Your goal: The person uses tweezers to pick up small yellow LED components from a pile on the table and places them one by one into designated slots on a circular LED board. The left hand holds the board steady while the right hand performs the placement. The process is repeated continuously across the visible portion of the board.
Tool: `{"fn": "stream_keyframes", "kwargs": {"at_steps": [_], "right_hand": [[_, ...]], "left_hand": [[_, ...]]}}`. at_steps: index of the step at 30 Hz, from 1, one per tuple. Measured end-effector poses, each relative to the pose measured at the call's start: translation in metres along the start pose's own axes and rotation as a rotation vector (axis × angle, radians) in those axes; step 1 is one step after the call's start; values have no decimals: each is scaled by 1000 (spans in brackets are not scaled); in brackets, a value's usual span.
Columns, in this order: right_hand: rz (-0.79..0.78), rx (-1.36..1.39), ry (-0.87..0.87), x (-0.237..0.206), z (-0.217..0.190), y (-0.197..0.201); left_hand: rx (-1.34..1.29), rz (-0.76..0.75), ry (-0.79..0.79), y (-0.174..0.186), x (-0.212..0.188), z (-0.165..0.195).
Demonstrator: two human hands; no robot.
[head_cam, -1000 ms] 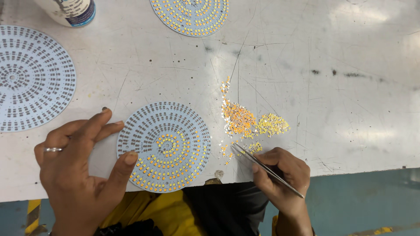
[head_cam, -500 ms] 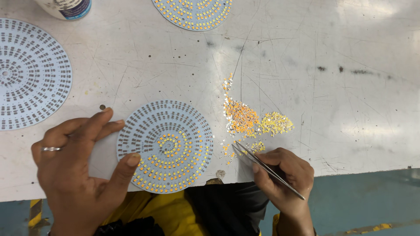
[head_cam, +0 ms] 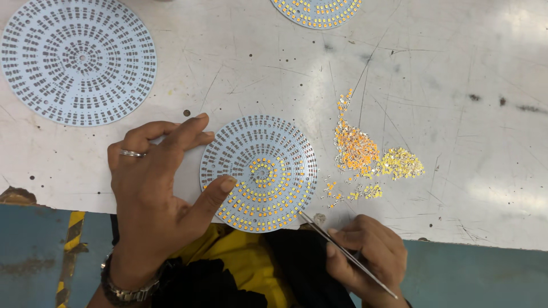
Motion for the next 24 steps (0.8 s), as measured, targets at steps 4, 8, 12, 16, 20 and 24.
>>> {"fn": "stream_keyframes", "kwargs": {"at_steps": [4,8,12,16,20,24], "right_hand": [[-28,35,-39,1,4,3],[-48,27,-29,3,2,2],[-61,58,15,5,1,2],[-6,40,-10,3,6,13],[20,37,-92,-1,21,36],[-4,-5,-112,-8,23,36]], "left_hand": [[4,-10,4,-1,-1,-1],[9,-6,8,-2,-2,-2],[7,-16,12,0,-2,1],[7,-2,11,1,2,5],[16,-4,19,1,2,5],[61,-2,10,0,0,2]]}}
Point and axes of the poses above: each hand's wrist, its own x-axis towards the middle knuckle, its own y-axis out of the back of the hand, z = x × y, the point moved 4 cm from there along x, towards the middle knuckle, and after that the axes turned 8 degrees about y, right-handed, at the moved point
